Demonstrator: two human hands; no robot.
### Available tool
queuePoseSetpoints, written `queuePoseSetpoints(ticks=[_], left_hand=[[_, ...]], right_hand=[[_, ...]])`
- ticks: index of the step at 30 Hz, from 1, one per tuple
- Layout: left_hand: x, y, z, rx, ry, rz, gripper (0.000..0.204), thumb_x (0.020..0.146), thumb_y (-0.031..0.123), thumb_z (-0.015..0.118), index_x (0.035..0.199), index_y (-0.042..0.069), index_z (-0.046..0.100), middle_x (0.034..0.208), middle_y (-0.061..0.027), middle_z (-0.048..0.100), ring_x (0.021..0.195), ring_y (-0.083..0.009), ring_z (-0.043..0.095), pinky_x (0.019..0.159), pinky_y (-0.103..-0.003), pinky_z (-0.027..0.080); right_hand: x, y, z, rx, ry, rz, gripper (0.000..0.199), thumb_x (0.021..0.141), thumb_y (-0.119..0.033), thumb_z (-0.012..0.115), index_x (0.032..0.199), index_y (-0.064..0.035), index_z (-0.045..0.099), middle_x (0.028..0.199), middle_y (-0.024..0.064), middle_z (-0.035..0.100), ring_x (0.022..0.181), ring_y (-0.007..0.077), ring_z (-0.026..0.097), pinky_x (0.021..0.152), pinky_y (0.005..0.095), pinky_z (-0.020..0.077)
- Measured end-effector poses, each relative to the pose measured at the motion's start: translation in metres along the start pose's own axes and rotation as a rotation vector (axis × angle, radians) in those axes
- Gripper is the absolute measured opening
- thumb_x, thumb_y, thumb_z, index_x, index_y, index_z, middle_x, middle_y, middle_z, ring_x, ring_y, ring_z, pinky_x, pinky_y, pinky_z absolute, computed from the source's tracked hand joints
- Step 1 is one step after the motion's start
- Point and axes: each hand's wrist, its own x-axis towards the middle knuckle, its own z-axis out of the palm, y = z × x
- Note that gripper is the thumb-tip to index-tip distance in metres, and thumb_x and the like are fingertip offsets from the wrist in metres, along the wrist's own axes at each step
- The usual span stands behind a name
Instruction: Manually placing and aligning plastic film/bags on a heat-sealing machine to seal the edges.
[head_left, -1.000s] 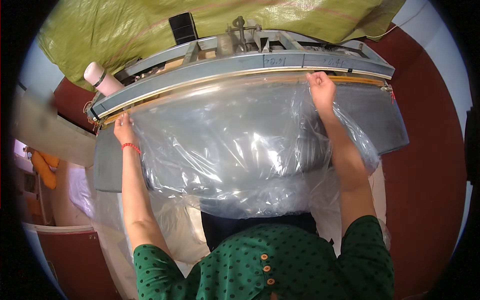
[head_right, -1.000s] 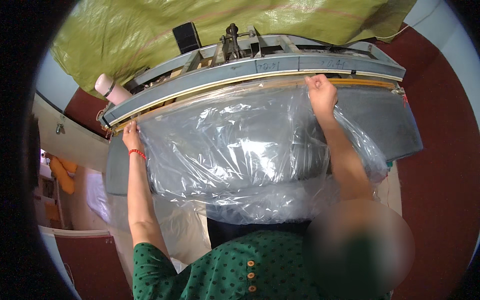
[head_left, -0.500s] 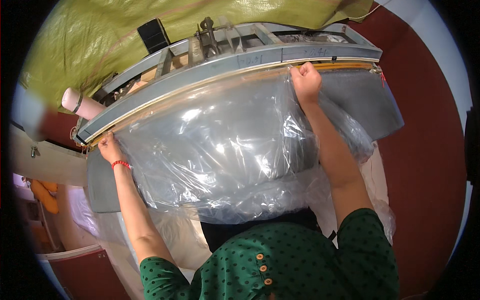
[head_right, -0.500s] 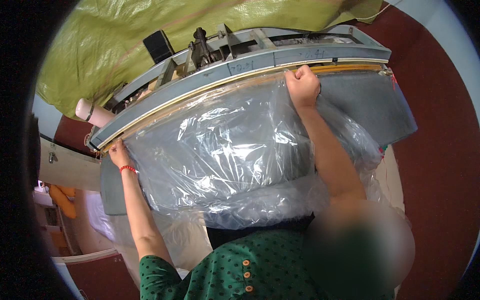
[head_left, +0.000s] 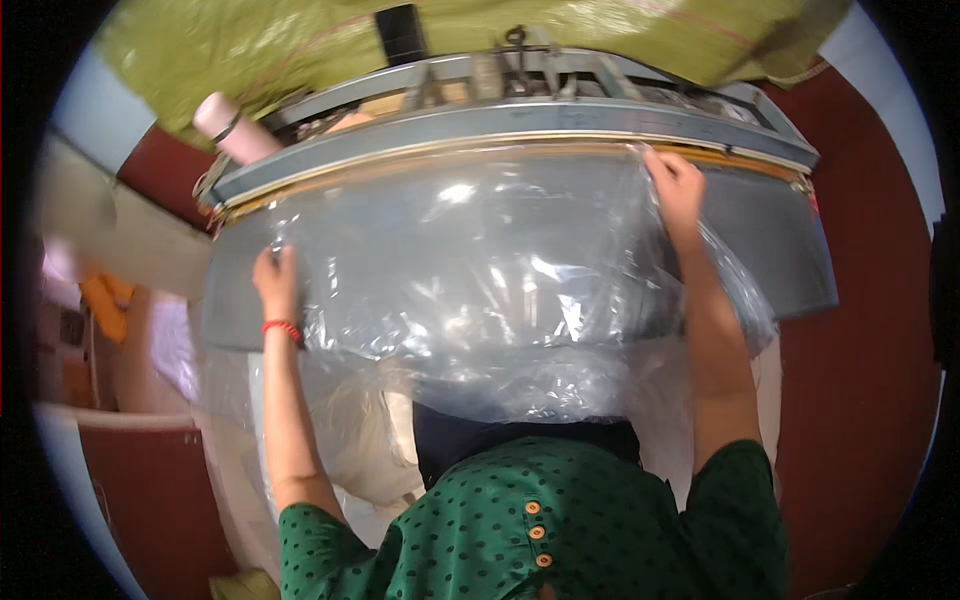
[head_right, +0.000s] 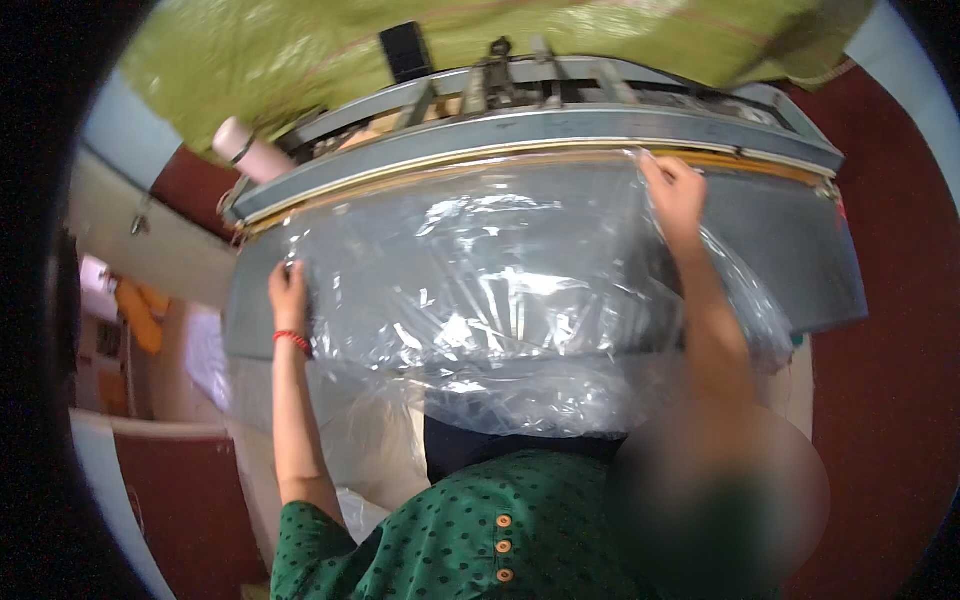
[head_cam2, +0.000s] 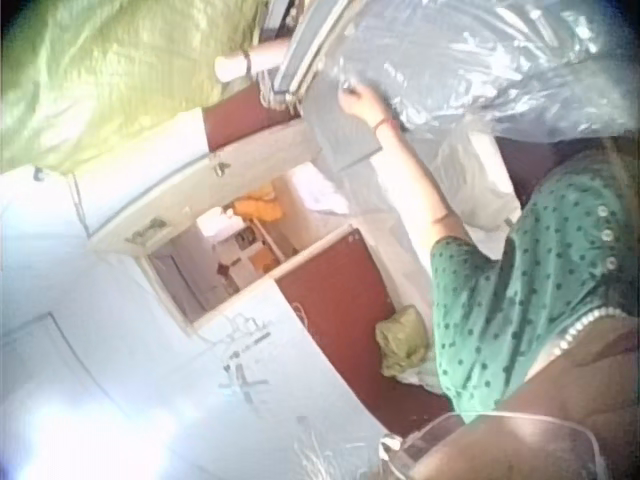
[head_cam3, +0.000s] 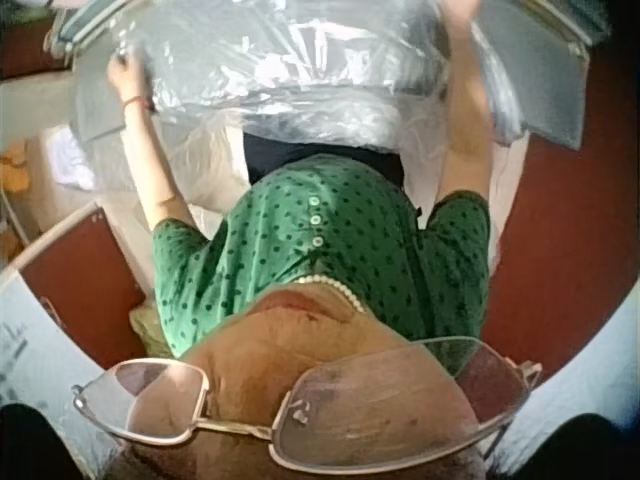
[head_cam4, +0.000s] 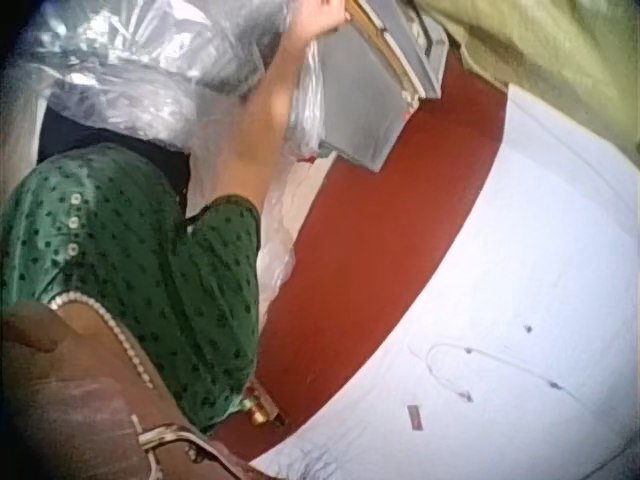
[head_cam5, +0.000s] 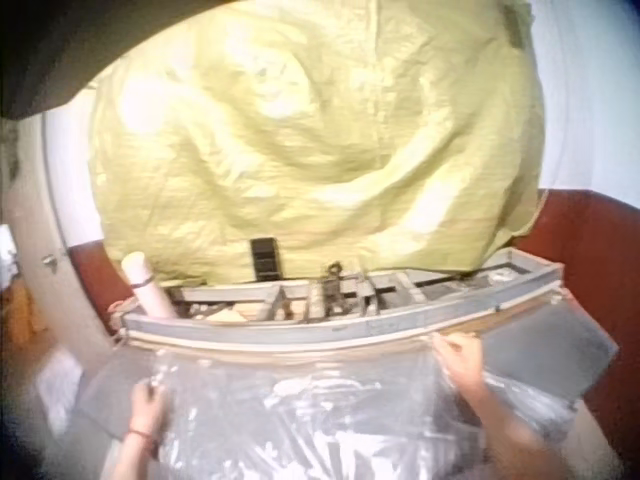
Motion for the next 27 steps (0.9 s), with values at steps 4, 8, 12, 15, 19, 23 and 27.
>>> queuePoseSetpoints(ticks=[4, 8, 12, 15, 19, 23, 27], left_hand=[[-0.012, 0.022, 0.002, 0.12, 0.085, 0.211, 0.024, 0.074, 0.019, 0.059, 0.081, -0.003, 0.059, 0.091, -0.0173, 0.059, 0.087, -0.0303, 0.054, 0.079, -0.035, 0.041], [-0.024, 0.03, 0.001, -0.072, 0.08, 0.212, 0.013, 0.075, 0.012, 0.058, 0.076, -0.001, 0.06, 0.085, -0.0119, 0.06, 0.083, -0.0249, 0.054, 0.076, -0.032, 0.042], [-0.055, 0.08, -0.003, -0.186, 0.052, 0.383, 0.012, 0.075, 0.012, 0.056, 0.078, 0.002, 0.06, 0.088, -0.0129, 0.058, 0.09, -0.0284, 0.05, 0.08, -0.037, 0.039], [-0.078, 0.103, -0.009, -0.255, 0.09, 0.493, 0.007, 0.073, 0.003, 0.06, 0.079, 0.0, 0.06, 0.079, -0.0088, 0.057, 0.08, -0.0221, 0.051, 0.074, -0.029, 0.04], [-0.097, 0.135, -0.019, -0.336, -0.029, 0.501, 0.007, 0.074, 0.006, 0.056, 0.079, 0.001, 0.06, 0.084, -0.0111, 0.057, 0.08, -0.026, 0.053, 0.073, -0.033, 0.041], [-0.108, 0.14, -0.022, -0.494, -0.014, 0.428, 0.006, 0.077, 0.002, 0.057, 0.081, -0.001, 0.06, 0.075, -0.006, 0.057, 0.071, -0.0119, 0.051, 0.063, -0.022, 0.04], [-0.111, 0.135, -0.029, -0.524, -0.049, 0.427, 0.014, 0.078, 0.004, 0.055, 0.091, 0.001, 0.059, 0.089, -0.0066, 0.058, 0.081, -0.0134, 0.053, 0.068, -0.023, 0.04]], right_hand=[[-0.037, -0.069, -0.052, -0.1, -0.025, -0.148, 0.013, 0.074, -0.005, 0.061, 0.068, 0.0043, 0.054, 0.064, 0.0057, 0.053, 0.061, 0.0102, 0.048, 0.059, 0.0212, 0.0388], [-0.095, -0.079, -0.116, -0.145, -0.071, -0.087, 0.009, 0.072, 0.003, 0.058, 0.066, 0.0032, 0.052, 0.064, 0.0046, 0.052, 0.061, 0.0101, 0.047, 0.057, 0.0214, 0.037], [-0.164, -0.037, -0.189, -0.303, -0.602, 0.222, 0.009, 0.067, -0.004, 0.063, 0.066, 0.0008, 0.056, 0.062, 0.0074, 0.054, 0.059, 0.0134, 0.051, 0.055, 0.0256, 0.0395], [-0.181, -0.053, -0.196, -0.554, -0.933, 0.095, 0.012, 0.065, -0.011, 0.065, 0.068, -0.0006, 0.059, 0.065, 0.0102, 0.057, 0.059, 0.0193, 0.054, 0.054, 0.0301, 0.0414], [-0.149, -0.105, -0.149, -0.608, -0.981, 0.04, 0.018, 0.069, -0.02, 0.064, 0.075, -0.0035, 0.062, 0.075, 0.0141, 0.06, 0.067, 0.0299, 0.057, 0.061, 0.0376, 0.0447], [-0.109, -0.146, -0.073, -0.065, -0.843, -0.025, 0.018, 0.072, -0.017, 0.064, 0.082, -0.0022, 0.06, 0.075, 0.0133, 0.06, 0.067, 0.0254, 0.059, 0.06, 0.0317, 0.0451], [-0.105, -0.164, 0.023, 0.238, -0.82, -0.017, 0.036, 0.07, -0.022, 0.067, 0.095, 0.0019, 0.059, 0.085, 0.0148, 0.062, 0.078, 0.0195, 0.06, 0.069, 0.0286, 0.0472]])
